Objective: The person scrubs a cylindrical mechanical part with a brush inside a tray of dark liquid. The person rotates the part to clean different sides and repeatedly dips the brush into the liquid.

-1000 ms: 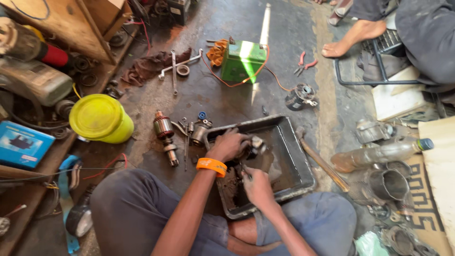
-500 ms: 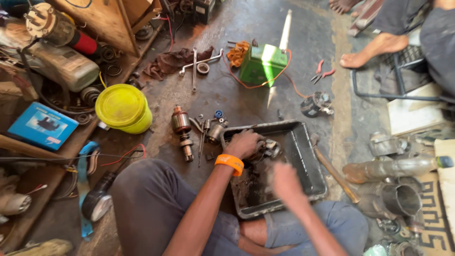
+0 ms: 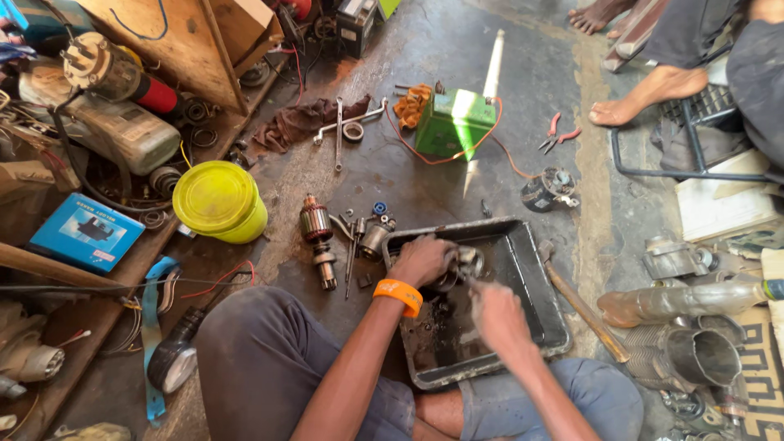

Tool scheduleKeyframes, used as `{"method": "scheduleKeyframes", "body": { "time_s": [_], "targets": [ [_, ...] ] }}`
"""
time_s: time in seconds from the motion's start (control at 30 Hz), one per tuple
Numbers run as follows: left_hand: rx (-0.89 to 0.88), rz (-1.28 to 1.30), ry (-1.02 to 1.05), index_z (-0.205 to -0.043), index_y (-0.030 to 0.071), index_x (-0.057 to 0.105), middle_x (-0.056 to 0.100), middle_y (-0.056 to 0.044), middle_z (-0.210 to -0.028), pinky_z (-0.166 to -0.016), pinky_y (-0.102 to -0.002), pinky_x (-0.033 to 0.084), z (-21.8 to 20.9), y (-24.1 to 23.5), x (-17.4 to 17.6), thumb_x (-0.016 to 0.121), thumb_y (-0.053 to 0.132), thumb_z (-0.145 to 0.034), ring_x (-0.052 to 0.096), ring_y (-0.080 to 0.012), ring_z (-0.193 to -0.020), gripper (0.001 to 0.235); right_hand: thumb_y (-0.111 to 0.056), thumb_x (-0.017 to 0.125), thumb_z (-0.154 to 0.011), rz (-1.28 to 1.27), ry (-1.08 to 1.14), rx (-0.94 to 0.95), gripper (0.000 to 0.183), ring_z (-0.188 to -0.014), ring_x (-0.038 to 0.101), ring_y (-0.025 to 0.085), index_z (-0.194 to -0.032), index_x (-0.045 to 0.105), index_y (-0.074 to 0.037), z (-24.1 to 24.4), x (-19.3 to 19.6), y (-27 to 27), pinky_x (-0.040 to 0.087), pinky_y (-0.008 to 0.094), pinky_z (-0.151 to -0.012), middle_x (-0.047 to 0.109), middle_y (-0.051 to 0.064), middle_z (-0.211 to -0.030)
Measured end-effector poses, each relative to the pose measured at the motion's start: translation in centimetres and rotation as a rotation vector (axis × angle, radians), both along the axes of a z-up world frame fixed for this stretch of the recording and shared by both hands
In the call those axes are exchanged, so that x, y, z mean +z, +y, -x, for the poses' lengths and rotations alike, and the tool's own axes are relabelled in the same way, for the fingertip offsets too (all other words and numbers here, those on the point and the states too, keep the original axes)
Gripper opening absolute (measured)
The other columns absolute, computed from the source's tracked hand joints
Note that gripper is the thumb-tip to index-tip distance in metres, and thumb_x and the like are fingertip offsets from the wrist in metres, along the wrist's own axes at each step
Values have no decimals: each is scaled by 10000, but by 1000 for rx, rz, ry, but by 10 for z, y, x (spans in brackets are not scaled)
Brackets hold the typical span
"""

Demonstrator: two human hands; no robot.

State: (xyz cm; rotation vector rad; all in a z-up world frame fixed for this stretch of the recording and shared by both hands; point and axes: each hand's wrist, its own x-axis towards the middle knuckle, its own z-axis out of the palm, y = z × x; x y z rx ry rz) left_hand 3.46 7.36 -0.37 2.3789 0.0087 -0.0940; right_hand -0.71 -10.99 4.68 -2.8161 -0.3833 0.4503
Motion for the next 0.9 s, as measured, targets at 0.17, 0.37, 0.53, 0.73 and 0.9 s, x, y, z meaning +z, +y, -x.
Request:
{"method": "scheduleKeyframes", "body": {
  "time_s": [0.17, 0.37, 0.53, 0.73, 0.9],
  "targets": [
    [-8, 39, 4, -1259, 194, 713, 677, -210, -1149, -930, -542, 510, 7, 1, 11, 565, 437, -982, 638, -409, -1098, 398, -142, 601, -958, -165, 2, 147, 288, -632, 711, 215, -1192, 737, -41, 3, 3, -21, 574, 399, -628, 743, 188, -799],
    [-10, -126, 33, -1298, 48, 558, 571, -210, -1328, -954, -560, 516, 22, 3, 20, 862, 332, -779, 551, -435, -1252, 665, -216, 725, -898, -54, 252, -118, 384, -655, 732, 278, -1255, 703, -76, -11, 18, -70, 570, 434, -683, 766, 195, -791],
    [38, -377, -62, -1538, 63, 366, 488, -263, -1411, -884, -523, 582, 35, -15, 10, 879, 44, -676, 555, -495, -1240, 1004, -191, 646, -947, -124, 110, -47, 299, -700, 744, 273, -1215, 726, -85, -7, -26, -81, 561, 406, -687, 771, 184, -868],
    [25, -180, -1, -1443, 174, 448, 518, -238, -1369, -979, -560, 530, 31, -6, 13, 936, 168, -654, 526, -493, -1278, 927, -243, 634, -964, -162, 181, -26, 321, -768, 766, 290, -1220, 747, -87, -7, -22, -76, 570, 417, -746, 797, 191, -937],
    [-34, -141, 56, -1477, 239, 466, 491, -224, -1431, -1039, -555, 482, 18, -4, 8, 841, 63, -683, 489, -497, -1314, 895, -270, 639, -947, 2, 252, -113, 366, -803, 731, 353, -1297, 694, -179, -20, 45, -68, 554, 453, -736, 770, 188, -928]
  ]
}}
